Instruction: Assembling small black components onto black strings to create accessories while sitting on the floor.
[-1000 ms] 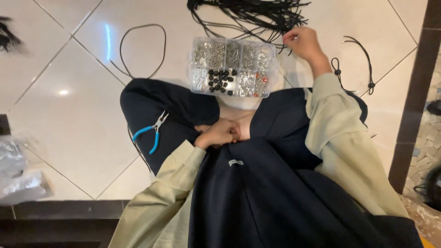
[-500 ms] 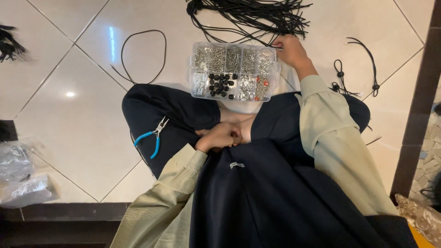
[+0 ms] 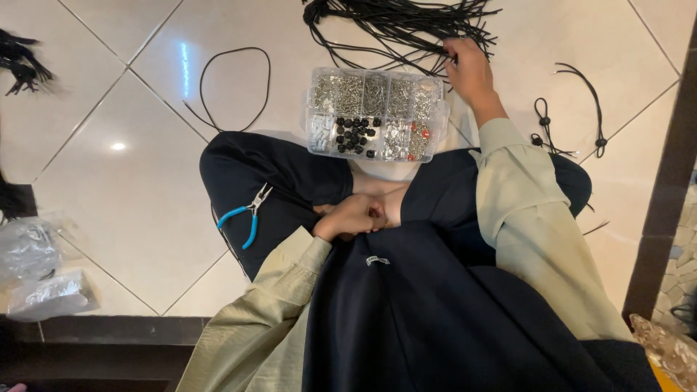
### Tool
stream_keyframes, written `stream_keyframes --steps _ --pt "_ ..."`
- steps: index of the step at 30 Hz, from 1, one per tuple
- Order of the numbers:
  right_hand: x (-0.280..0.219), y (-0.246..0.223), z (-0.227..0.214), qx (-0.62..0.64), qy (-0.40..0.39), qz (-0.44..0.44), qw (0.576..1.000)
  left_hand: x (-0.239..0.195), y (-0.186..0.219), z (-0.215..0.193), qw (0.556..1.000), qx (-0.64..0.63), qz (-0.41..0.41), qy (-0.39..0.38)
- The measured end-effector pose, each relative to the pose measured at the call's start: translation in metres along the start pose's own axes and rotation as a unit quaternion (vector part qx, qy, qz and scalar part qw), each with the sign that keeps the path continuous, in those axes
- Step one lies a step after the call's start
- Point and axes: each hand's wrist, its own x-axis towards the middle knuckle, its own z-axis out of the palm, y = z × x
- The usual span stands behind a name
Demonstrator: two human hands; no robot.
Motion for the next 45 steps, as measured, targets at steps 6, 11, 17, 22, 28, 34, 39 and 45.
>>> stream_keyframes --steps 6,11,17,22,28,34,39,45 --pt "0.005 -0.024 -0.005 -0.017 -0.058 -0.041 0.997 0.007 -0.010 0.002 0.999 -0.035 -0.011 -0.009" --pt "0.014 0.020 0.023 -0.005 -0.067 -0.036 0.997 0.012 -0.019 0.002 0.999 -0.039 0.020 -0.007" --pt "0.008 0.026 0.029 -0.051 -0.058 -0.010 0.997 0.020 -0.035 0.011 0.999 -0.049 0.017 -0.009" --pt "0.008 -0.004 0.003 0.049 0.007 0.008 0.999 0.015 -0.030 0.009 0.999 -0.029 0.037 0.002" --pt "0.016 0.001 -0.006 0.131 0.098 -0.056 0.985 0.021 -0.039 0.012 0.999 -0.033 0.030 0.010" --pt "0.017 -0.001 -0.023 0.135 0.143 -0.084 0.977 0.020 -0.040 0.013 0.998 -0.038 0.045 0.013" --pt "0.003 -0.029 -0.053 0.108 0.181 -0.130 0.969 0.023 -0.046 0.021 0.998 -0.048 0.031 0.014" --pt "-0.024 -0.053 -0.067 0.065 0.037 -0.046 0.996 0.024 -0.047 0.016 0.998 -0.018 0.048 0.034"
